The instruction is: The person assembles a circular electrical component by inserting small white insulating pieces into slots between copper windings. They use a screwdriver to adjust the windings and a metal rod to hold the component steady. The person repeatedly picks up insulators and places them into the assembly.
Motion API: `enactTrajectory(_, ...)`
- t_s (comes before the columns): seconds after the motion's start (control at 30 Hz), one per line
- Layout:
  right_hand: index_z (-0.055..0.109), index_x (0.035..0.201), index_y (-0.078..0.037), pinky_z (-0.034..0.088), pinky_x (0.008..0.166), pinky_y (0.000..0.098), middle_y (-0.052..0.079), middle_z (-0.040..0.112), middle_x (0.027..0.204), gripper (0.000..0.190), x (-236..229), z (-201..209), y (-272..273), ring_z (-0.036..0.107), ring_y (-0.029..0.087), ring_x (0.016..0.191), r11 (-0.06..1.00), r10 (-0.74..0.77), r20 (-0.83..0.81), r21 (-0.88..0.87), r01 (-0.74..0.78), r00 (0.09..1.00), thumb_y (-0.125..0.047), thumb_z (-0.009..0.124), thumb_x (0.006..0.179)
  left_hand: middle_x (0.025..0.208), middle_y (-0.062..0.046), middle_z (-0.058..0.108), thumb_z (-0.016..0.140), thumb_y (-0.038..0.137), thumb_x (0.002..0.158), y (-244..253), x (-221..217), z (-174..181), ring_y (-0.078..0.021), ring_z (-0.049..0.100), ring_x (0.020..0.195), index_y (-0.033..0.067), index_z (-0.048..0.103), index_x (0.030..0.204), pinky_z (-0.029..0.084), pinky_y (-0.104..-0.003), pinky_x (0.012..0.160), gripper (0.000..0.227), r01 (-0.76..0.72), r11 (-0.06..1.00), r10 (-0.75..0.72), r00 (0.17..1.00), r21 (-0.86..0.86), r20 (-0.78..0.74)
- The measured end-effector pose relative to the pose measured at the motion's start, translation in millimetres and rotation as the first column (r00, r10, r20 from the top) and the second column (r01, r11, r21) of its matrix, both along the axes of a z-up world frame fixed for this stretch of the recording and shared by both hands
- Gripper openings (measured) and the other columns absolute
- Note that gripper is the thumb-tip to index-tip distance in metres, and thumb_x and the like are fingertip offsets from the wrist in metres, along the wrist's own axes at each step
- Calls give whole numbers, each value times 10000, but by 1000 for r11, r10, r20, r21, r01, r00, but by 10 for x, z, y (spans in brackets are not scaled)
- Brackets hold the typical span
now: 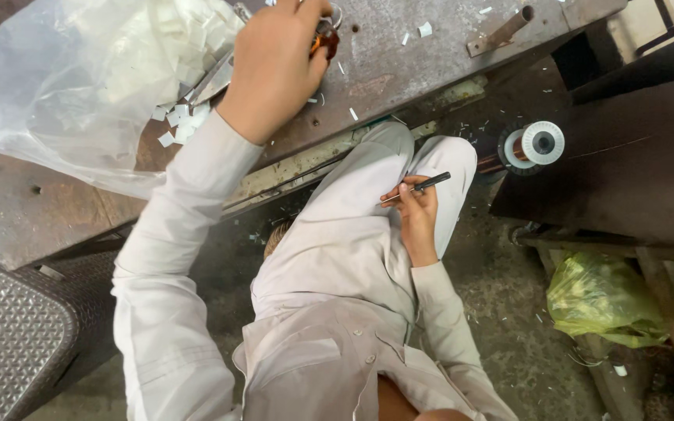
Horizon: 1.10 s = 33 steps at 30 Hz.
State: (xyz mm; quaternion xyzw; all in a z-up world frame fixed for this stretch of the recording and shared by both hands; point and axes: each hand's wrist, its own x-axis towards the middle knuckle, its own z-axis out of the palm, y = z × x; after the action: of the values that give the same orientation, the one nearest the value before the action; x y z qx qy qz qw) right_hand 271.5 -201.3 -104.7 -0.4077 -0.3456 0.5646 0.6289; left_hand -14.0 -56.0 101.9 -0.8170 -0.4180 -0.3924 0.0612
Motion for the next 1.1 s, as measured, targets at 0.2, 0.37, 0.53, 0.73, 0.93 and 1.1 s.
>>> enactTrajectory(0.2, 517, 1213, -20, 584, 771, 430, 140, 668, 934, 200, 98, -269, -119, 704, 310, 894, 999, -39, -121, -39, 34, 992, -86, 600, 1043, 1026, -193, 693, 903, 141, 794, 16, -113, 38, -420, 641, 943, 7, 661, 1153, 484, -484, 794, 453, -30, 999, 30, 1000, -30, -3)
enactTrajectory(0.37, 504, 1220, -27, 602, 818, 448, 166, 674, 958, 243, 64, -189, -121, 708, 316, 928, 999, -43, -147, -6, 43, 988, -238, 497, 1102, 1059, -163, 708, 894, 49, 828, -339, -81, -22, -357, 653, 989, 5, 690, 1152, 511, -418, 867, 385, 90, 990, -58, 958, -104, 281)
enactTrajectory(0.53, 523, 1169, 7, 604, 822, 451, 175, 666, 984, 370, 28, -151, -111, 716, 321, 936, 999, -23, -116, -26, 20, 993, -346, 422, 1125, 1136, -117, 699, 884, -8, 849, -467, 40, -156, -240, 679, 1028, 12, 690, 1190, 532, -321, 919, 392, 203, 968, -81, 812, -148, 579)
enactTrajectory(0.73, 600, 1113, 42, 567, 804, 387, 150, 656, 1015, 399, 7, -298, -84, 660, 235, 880, 999, -36, 28, -33, 37, 999, -334, 471, 1145, 1163, -92, 698, 861, -18, 860, -483, 103, -311, -193, 680, 1074, 26, 676, 1204, 533, -303, 973, 392, 323, 934, -106, 662, -155, 742)
enactTrajectory(0.93, 607, 1107, 28, 559, 715, 368, 149, 647, 980, 254, -108, -67, -26, 658, 212, 812, 999, -31, 68, -21, 32, 997, -220, 554, 1111, 1091, -89, 685, 878, 3, 834, -568, 20, -324, -187, 655, 985, 24, 688, 1189, 515, -292, 893, 403, 274, 941, -57, 707, -199, 705)
enactTrajectory(1.1, 484, 1254, -25, 612, 820, 428, 173, 648, 1058, 231, -364, 896, 26, 681, 248, 894, 963, 32, 66, 265, -48, 997, -134, 603, 1090, 1105, -94, 710, 881, 46, 813, -573, 0, -259, -243, 667, 977, 32, 698, 1165, 519, -321, 887, 398, 243, 951, -77, 786, -191, 613)
